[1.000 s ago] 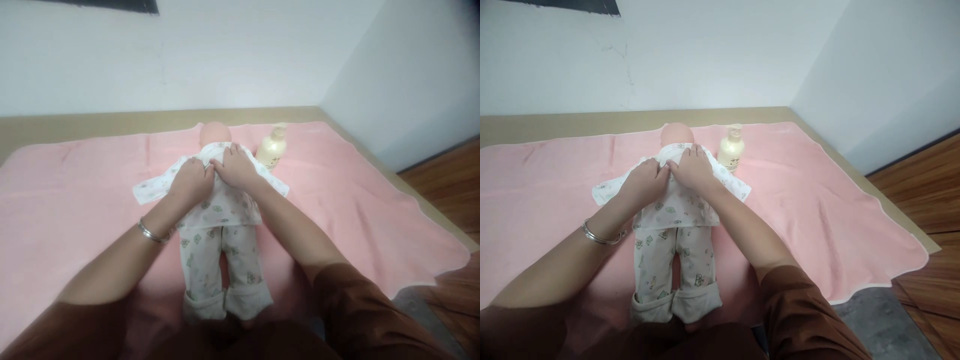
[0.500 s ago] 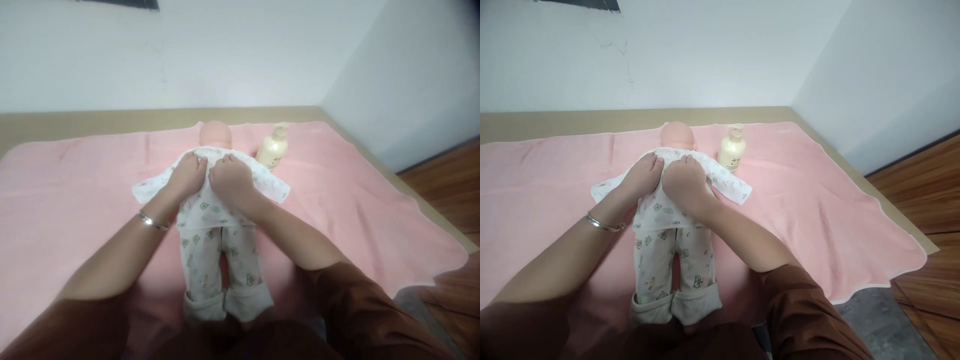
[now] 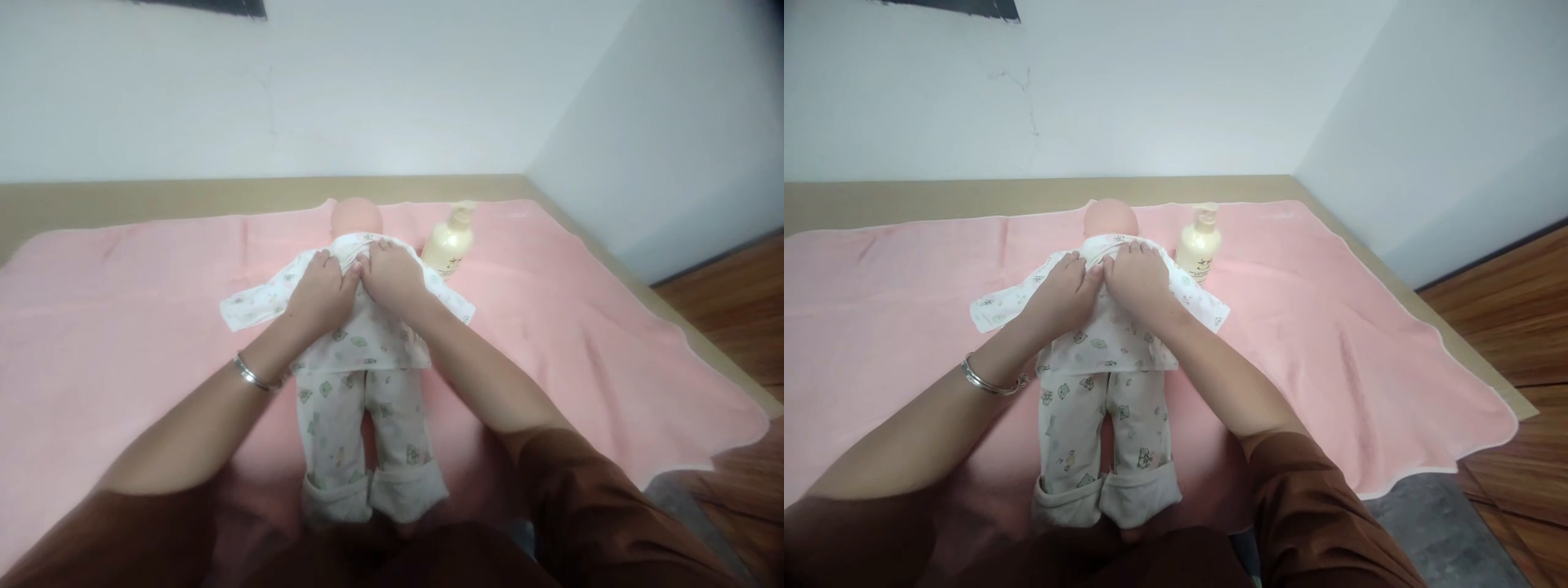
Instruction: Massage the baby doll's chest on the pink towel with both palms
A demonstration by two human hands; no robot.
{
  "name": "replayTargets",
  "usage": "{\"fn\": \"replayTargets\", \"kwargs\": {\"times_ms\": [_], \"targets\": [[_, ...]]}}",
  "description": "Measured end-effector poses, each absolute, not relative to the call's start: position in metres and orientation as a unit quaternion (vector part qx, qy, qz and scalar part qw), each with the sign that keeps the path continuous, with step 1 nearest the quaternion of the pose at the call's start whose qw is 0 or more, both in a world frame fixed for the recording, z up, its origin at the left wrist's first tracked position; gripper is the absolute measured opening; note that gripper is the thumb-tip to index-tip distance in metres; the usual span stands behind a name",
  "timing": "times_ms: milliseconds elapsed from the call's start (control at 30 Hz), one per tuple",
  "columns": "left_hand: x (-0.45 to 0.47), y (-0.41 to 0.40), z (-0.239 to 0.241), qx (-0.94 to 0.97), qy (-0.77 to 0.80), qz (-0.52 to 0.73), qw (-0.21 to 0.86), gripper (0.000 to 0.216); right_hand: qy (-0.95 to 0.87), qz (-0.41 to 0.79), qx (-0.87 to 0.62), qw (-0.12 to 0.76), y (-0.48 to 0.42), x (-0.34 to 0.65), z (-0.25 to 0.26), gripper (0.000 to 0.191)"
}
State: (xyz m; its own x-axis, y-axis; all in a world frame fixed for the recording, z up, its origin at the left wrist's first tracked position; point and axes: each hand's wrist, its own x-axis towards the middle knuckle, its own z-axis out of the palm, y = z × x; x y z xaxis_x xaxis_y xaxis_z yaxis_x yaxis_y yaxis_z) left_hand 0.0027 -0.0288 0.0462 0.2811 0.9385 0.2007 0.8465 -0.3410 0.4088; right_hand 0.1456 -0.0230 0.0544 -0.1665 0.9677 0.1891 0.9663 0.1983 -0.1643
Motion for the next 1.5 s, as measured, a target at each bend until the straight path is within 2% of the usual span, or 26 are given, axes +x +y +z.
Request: {"fn": "replayTargets", "kwargs": {"times_ms": [167, 267, 433, 533, 633, 767, 867, 967, 1100, 1300, 1367, 1500], "targets": [[-0.004, -0.015, 0.043, 0.783, 0.549, 0.237, 0.172, 0.043, -0.842, -0.033, -0.539, 0.019, -0.055, 0.141, 0.07, 0.041], [-0.004, -0.011, 0.034, 0.784, 0.538, 0.267, 0.156, 0.046, -0.862, -0.021, -0.506, -0.012, -0.063, 0.139, 0.077, 0.036], [0.0, -0.011, 0.012, 0.761, 0.535, 0.337, 0.142, 0.056, -0.823, 0.043, -0.552, 0.127, -0.039, 0.14, 0.064, 0.044], [0.0, -0.013, 0.006, 0.745, 0.541, 0.356, 0.16, 0.059, -0.804, 0.042, -0.566, 0.18, -0.022, 0.142, 0.047, 0.045], [0.0, -0.015, 0.006, 0.722, 0.56, 0.366, 0.175, 0.056, -0.8, 0.042, -0.562, 0.205, -0.019, 0.145, 0.043, 0.047], [0.0, -0.018, 0.008, 0.704, 0.571, 0.378, 0.186, 0.053, -0.801, 0.086, -0.547, 0.227, -0.034, 0.147, 0.063, 0.041], [0.001, -0.019, 0.008, 0.693, 0.572, 0.391, 0.198, 0.052, -0.774, 0.051, -0.57, 0.271, -0.045, 0.144, 0.073, 0.047], [0.001, -0.02, 0.007, 0.695, 0.558, 0.408, 0.195, 0.05, -0.783, 0.011, -0.56, 0.271, -0.048, 0.137, 0.062, 0.05], [-0.001, -0.018, 0.003, 0.705, 0.535, 0.431, 0.179, 0.051, -0.821, 0.025, -0.511, 0.254, -0.041, 0.133, 0.038, 0.049], [-0.002, -0.016, -0.001, 0.708, 0.515, 0.448, 0.179, 0.049, -0.787, -0.013, -0.469, 0.402, -0.031, 0.142, 0.036, 0.045], [-0.002, -0.015, -0.003, 0.703, 0.518, 0.453, 0.18, 0.049, -0.78, -0.016, -0.475, 0.406, -0.03, 0.141, 0.033, 0.045], [-0.002, -0.013, -0.005, 0.706, 0.511, 0.461, 0.166, 0.049, -0.807, 0.029, -0.485, 0.336, -0.028, 0.137, 0.021, 0.041]]}}
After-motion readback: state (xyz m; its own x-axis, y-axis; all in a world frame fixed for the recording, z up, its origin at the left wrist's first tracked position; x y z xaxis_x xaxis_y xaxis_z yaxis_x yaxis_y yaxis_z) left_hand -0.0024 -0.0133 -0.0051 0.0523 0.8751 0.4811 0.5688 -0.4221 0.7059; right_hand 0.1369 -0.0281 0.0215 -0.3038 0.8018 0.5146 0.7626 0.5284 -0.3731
